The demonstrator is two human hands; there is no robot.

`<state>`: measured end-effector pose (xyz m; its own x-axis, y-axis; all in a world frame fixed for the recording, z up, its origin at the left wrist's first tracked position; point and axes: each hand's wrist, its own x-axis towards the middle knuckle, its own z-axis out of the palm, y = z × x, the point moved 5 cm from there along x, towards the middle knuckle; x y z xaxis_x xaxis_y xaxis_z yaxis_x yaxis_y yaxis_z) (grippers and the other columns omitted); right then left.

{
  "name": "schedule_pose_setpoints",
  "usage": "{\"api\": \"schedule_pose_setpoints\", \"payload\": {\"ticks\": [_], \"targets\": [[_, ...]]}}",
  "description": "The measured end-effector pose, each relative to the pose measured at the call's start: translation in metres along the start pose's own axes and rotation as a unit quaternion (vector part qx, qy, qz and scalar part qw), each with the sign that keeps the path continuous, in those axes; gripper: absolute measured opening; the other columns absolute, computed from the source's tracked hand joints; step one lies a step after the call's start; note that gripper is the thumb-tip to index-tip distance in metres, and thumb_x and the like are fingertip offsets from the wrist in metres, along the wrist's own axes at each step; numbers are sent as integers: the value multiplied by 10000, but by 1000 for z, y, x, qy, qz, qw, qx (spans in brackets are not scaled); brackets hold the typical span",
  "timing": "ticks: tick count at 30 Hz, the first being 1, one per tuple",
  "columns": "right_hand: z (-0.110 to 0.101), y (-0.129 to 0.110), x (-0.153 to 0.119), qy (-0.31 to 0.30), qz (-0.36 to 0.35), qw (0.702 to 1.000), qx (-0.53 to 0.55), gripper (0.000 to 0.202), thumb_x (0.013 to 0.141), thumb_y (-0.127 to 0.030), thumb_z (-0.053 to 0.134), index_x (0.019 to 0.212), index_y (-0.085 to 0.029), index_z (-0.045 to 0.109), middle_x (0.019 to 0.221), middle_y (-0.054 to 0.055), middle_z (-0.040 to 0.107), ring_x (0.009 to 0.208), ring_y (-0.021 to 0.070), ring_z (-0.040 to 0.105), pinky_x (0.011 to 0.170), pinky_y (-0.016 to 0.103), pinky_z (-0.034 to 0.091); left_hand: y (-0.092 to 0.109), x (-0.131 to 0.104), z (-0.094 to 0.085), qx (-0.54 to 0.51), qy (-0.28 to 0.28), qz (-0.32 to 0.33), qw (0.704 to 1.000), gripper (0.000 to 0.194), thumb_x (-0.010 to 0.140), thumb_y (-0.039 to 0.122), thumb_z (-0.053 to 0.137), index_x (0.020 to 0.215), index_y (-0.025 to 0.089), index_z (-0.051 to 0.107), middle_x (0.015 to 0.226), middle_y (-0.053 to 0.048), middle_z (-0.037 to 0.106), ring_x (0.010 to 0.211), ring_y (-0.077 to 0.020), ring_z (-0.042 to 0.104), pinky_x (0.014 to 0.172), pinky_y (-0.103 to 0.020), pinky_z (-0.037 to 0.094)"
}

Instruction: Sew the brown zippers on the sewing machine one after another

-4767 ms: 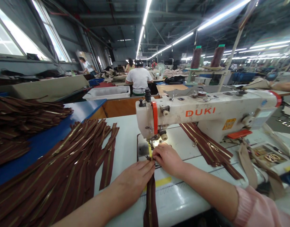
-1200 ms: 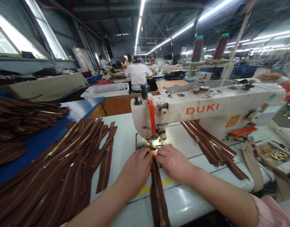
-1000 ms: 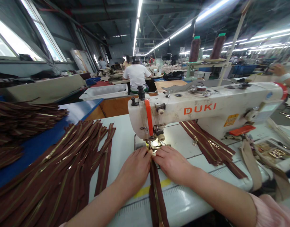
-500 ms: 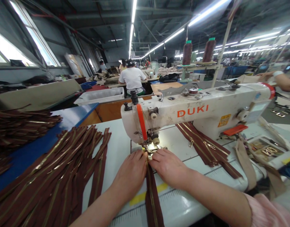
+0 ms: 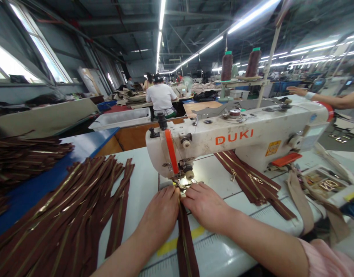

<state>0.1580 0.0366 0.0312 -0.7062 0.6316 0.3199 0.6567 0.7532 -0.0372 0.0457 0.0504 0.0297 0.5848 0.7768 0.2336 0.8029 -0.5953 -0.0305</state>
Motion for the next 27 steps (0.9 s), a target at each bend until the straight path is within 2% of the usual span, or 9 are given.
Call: {"api": "schedule_pose_setpoints", "payload": {"ticks": [14,27], "targets": [[-3,1,1,9,4,1000,-6,74,894,-162,551,906,-140,620,917,60,624,910,216,493,803,353,401,1,1,1,16,3,7,1000,263,837,14,389,967,132,585,957,-110,615,862,-263,587,798,-443,500],[-2,1,0,2,12,1000,-1,74,901,-167,551,917,-145,619,910,58,616,904,213,489,804,345,386,4,-4,-6,14,15,9,1000,257,831,31,416,972,156,590,963,-88,623,859,-239,599,807,-422,518]]}}
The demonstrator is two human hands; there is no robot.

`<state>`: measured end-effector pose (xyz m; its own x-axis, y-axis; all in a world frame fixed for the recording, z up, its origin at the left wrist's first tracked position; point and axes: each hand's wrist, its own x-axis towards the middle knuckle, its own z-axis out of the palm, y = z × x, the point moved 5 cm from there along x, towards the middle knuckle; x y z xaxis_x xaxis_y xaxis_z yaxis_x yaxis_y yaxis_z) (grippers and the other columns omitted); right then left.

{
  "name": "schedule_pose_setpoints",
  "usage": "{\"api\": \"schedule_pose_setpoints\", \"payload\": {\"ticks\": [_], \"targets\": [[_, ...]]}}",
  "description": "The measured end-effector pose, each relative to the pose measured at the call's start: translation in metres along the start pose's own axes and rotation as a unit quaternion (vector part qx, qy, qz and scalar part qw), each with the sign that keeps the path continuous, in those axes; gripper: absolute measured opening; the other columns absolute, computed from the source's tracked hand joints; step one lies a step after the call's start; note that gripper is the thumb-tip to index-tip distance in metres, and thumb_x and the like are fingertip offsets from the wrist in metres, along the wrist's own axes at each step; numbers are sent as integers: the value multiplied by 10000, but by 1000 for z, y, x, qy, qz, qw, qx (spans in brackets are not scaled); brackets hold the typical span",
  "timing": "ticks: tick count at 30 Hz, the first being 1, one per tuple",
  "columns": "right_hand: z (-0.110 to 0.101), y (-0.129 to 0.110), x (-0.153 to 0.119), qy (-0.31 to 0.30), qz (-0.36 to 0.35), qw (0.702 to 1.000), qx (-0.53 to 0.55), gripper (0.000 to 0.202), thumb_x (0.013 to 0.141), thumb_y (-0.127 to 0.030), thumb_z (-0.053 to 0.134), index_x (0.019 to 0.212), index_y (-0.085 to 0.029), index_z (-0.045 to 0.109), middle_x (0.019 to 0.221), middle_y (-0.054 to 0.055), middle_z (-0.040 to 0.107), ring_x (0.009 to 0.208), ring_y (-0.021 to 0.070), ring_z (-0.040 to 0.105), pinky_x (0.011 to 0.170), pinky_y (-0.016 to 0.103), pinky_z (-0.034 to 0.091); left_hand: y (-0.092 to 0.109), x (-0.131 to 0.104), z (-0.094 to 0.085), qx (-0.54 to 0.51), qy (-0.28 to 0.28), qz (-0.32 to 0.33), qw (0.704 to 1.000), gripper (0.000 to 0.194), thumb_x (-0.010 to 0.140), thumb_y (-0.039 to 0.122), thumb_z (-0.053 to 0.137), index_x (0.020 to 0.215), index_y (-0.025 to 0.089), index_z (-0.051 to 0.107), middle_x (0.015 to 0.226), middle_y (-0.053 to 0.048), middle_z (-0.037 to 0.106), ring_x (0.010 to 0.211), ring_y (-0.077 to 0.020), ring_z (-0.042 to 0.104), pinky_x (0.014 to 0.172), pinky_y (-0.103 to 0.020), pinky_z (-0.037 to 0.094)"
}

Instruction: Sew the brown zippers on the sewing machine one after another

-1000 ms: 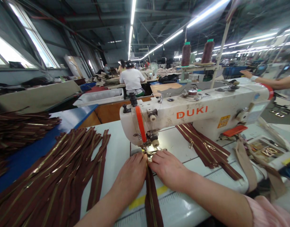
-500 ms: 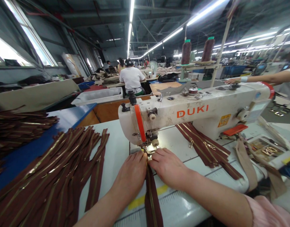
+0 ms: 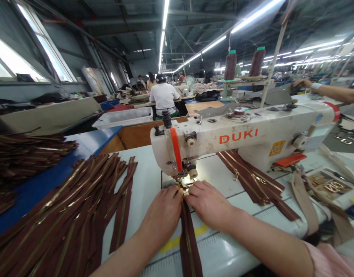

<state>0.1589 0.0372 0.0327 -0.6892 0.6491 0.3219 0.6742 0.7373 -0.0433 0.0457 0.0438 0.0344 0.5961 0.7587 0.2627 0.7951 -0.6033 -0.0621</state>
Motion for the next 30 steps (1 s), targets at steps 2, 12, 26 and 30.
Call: {"api": "schedule_pose_setpoints", "payload": {"ticks": [2,12,26,30], "targets": [[1,0,0,-4,1,1000,1,66,898,-161,553,908,-146,617,907,58,615,903,214,489,800,345,384,0,0,0,2,1,3,1000,273,825,23,419,1000,145,590,967,-91,626,861,-238,600,811,-422,519],[1,1,-1,-5,9,1000,9,91,889,-142,539,936,-150,616,934,61,613,919,217,484,807,348,383,2,-1,-2,0,35,20,999,237,824,30,423,937,146,596,921,-90,631,825,-243,605,771,-422,524],[-2,-3,-15,16,72,995,68,188,876,-72,492,949,-161,642,876,59,589,888,206,487,802,327,411,20,-32,-12,19,120,28,992,308,906,119,367,1125,106,583,1129,-138,640,1066,-249,589,899,-433,507],[-9,-23,-41,21,100,983,150,207,868,-46,484,926,-174,636,870,44,576,867,192,481,774,308,424,56,-71,-20,12,147,111,983,335,919,97,329,1093,116,615,1081,-103,677,1031,-220,597,910,-375,494]]}}
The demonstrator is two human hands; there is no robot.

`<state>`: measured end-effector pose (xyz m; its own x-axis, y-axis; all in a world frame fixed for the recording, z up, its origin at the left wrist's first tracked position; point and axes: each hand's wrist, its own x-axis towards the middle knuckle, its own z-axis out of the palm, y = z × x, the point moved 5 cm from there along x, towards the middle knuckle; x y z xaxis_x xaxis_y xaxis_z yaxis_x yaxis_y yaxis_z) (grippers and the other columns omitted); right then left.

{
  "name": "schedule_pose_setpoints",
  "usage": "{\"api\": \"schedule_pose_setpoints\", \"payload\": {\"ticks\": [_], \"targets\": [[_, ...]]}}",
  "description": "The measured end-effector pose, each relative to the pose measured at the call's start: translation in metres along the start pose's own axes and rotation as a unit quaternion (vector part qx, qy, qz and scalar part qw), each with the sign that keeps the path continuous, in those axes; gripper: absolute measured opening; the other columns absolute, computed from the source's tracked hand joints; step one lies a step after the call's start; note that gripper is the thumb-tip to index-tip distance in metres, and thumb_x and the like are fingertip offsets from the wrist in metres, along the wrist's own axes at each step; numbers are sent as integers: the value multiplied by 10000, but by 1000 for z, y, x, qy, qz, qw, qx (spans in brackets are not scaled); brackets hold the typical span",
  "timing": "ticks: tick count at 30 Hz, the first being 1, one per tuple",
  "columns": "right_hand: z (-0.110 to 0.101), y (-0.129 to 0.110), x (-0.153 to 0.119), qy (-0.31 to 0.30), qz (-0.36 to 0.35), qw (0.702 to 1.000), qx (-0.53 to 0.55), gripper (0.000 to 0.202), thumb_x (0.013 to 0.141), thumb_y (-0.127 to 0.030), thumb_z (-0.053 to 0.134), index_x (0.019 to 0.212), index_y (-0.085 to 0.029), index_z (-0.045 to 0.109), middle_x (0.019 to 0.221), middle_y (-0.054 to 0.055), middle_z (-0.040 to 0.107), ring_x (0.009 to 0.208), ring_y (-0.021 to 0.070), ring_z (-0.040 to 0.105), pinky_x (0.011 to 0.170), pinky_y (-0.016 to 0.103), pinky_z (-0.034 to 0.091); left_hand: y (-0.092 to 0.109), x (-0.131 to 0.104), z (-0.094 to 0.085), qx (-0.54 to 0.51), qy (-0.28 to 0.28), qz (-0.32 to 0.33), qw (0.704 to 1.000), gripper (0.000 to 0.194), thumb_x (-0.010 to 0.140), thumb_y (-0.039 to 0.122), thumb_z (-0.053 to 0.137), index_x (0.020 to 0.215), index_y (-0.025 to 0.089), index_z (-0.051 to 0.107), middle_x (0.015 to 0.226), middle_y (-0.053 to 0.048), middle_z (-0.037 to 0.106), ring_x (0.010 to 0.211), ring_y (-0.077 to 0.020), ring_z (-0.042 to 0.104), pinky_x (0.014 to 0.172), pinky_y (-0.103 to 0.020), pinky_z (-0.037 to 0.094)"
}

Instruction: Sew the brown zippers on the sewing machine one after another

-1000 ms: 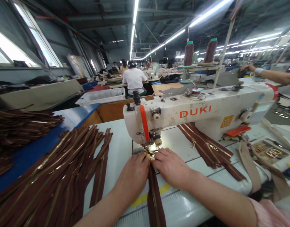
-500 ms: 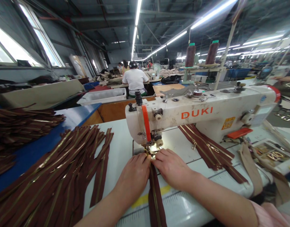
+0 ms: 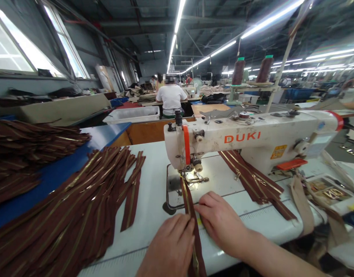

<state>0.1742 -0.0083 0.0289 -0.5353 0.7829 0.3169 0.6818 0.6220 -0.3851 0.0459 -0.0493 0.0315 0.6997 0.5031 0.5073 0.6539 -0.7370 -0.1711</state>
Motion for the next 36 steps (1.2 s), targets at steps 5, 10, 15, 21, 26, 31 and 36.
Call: {"api": "schedule_pose_setpoints", "payload": {"ticks": [5,10,15,21,26,31,36], "targets": [[1,-9,-20,30,25,997,62,226,863,-22,470,890,-186,623,895,42,566,888,190,476,793,317,428,26,-14,-3,3,20,13,1000,347,934,103,310,1032,98,643,1065,-97,691,1034,-211,594,910,-337,482],[0,-9,-20,66,56,994,68,211,875,-39,466,825,-171,622,859,52,565,855,198,478,769,337,434,27,-7,4,4,-5,-12,1000,352,934,127,307,1043,111,642,1081,-110,684,1048,-223,585,902,-377,471],[-1,-12,-22,81,65,992,69,205,870,-31,474,831,-164,624,853,56,564,855,201,481,763,342,436,32,-5,6,7,29,-17,999,357,931,124,313,1043,108,651,1070,-106,694,1080,-214,583,932,-380,439],[1,-10,-23,84,61,992,78,211,879,-45,483,897,-173,650,851,55,566,852,199,490,743,328,443,32,-5,6,28,32,-11,999,363,938,129,300,1029,87,649,1051,-131,701,1038,-227,616,882,-368,462],[-9,1,-21,53,40,998,-1,198,884,-64,493,902,-179,652,869,60,570,861,202,484,766,330,438,30,-2,-4,22,26,0,999,332,937,114,322,1036,82,637,1056,-119,702,1015,-222,630,867,-345,481],[-11,1,-14,-41,-46,995,-83,235,892,-115,527,1088,-195,630,951,70,579,959,228,464,850,372,420,27,-3,-6,17,53,-10,998,345,944,105,301,1027,83,635,1026,-101,706,966,-206,645,858,-319,493],[-7,-2,-14,-1,15,1000,26,297,893,-55,454,1067,-205,642,928,53,567,907,199,471,808,333,436,25,-1,1,26,45,-5,999,335,931,99,314,1032,83,633,1032,-112,707,970,-213,642,840,-338,490]]}}
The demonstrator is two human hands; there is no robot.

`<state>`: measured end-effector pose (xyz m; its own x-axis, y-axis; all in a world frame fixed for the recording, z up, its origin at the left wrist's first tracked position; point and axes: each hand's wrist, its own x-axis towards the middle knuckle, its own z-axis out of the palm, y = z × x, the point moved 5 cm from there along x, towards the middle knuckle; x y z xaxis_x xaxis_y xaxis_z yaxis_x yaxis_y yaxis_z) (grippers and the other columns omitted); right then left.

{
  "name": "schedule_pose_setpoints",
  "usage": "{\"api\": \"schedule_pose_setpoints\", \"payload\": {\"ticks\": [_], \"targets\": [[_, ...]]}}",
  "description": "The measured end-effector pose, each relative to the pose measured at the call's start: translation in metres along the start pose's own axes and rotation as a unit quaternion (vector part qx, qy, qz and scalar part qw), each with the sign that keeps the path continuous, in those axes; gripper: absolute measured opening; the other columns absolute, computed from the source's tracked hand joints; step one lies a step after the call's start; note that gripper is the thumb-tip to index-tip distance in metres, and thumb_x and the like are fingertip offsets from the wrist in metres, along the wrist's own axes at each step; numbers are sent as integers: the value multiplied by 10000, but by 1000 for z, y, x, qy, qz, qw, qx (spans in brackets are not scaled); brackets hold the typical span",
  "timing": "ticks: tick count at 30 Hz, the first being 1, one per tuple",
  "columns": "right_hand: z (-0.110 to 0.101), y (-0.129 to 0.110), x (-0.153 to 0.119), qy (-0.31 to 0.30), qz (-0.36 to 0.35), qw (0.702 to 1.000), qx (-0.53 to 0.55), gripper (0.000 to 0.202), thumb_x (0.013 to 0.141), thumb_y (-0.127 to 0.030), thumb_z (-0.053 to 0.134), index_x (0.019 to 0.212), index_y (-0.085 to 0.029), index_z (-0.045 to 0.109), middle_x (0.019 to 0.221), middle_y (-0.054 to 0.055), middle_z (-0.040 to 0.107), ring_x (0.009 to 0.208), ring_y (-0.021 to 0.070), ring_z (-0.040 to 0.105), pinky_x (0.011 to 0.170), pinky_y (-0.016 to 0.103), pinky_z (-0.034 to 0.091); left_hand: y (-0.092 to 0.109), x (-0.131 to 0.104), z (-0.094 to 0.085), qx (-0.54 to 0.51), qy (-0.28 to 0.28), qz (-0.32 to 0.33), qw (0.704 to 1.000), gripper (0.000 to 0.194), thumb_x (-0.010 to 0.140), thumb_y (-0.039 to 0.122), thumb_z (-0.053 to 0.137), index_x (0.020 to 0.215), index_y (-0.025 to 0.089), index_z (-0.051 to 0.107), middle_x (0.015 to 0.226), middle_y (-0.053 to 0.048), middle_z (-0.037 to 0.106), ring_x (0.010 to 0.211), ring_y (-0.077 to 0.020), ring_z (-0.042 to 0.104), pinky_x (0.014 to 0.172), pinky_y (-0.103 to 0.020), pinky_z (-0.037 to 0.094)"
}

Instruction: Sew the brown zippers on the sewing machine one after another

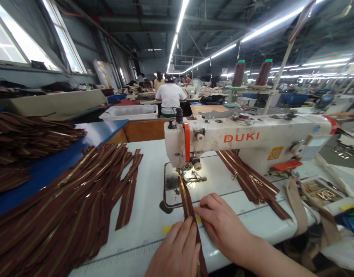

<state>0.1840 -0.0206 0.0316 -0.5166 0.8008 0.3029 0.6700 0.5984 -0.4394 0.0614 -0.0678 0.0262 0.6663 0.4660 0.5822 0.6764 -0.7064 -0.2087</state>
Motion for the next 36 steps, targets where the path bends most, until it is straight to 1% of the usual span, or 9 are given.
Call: {"api": "schedule_pose_setpoints", "payload": {"ticks": [3,6,12,19,22,26,29,31,36], "targets": [[3,-3,-5,33,22,997,69,319,893,-43,435,1046,-214,656,925,52,566,906,192,481,803,325,439,1,2,3,-2,-19,1,1000,353,919,86,302,1031,84,636,1048,-133,702,994,-234,634,829,-372,484],[3,-5,-8,50,34,994,92,282,903,-64,445,1000,-212,665,892,47,571,889,189,491,786,321,442,1,4,3,-12,-24,-5,1000,362,915,74,295,1033,84,637,1054,-143,699,989,-239,633,825,-381,481],[4,-7,-7,55,44,995,68,214,888,-63,480,874,-187,653,861,47,581,863,182,507,763,310,449,2,5,3,-33,-24,-15,999,355,923,74,299,1056,73,628,1042,-151,696,966,-240,629,807,-382,486],[7,-8,-8,49,34,996,61,221,882,-71,463,921,-178,652,887,65,580,880,202,497,773,331,449,1,8,3,-46,-1,-9,999,372,925,58,282,962,81,651,980,-138,702,913,-229,625,787,-372,493],[9,-8,-7,38,28,997,54,213,891,-88,459,928,-172,651,880,68,576,867,205,488,766,335,445,0,7,4,-63,-8,-12,998,372,924,64,289,958,101,658,964,-129,704,914,-226,622,778,-372,506],[12,-8,-5,24,6,1000,20,167,896,-104,481,915,-170,634,871,62,575,849,201,480,748,322,434,-2,5,4,-82,7,-13,997,381,923,73,290,935,118,667,936,-115,710,882,-215,626,770,-363,520],[15,-8,-4,7,-17,999,-30,120,897,-121,506,918,-164,616,878,63,577,849,207,474,749,326,419,-5,4,4,-93,13,-5,996,357,920,86,313,992,121,661,945,-103,714,886,-208,633,774,-348,528],[16,-9,-3,0,-32,998,-56,94,895,-129,519,910,-163,606,875,58,575,839,206,470,747,329,408,-6,3,4,-104,4,-3,995,338,917,96,334,1043,124,647,968,-96,714,893,-199,636,785,-331,533],[15,-14,-5,-9,-77,991,-113,68,880,-116,537,906,-152,588,869,53,568,821,205,454,752,342,382,-14,3,-7,-139,3,-1,990,309,922,91,352,1054,131,628,1001,-70,712,949,-169,634,863,-276,521]]}}
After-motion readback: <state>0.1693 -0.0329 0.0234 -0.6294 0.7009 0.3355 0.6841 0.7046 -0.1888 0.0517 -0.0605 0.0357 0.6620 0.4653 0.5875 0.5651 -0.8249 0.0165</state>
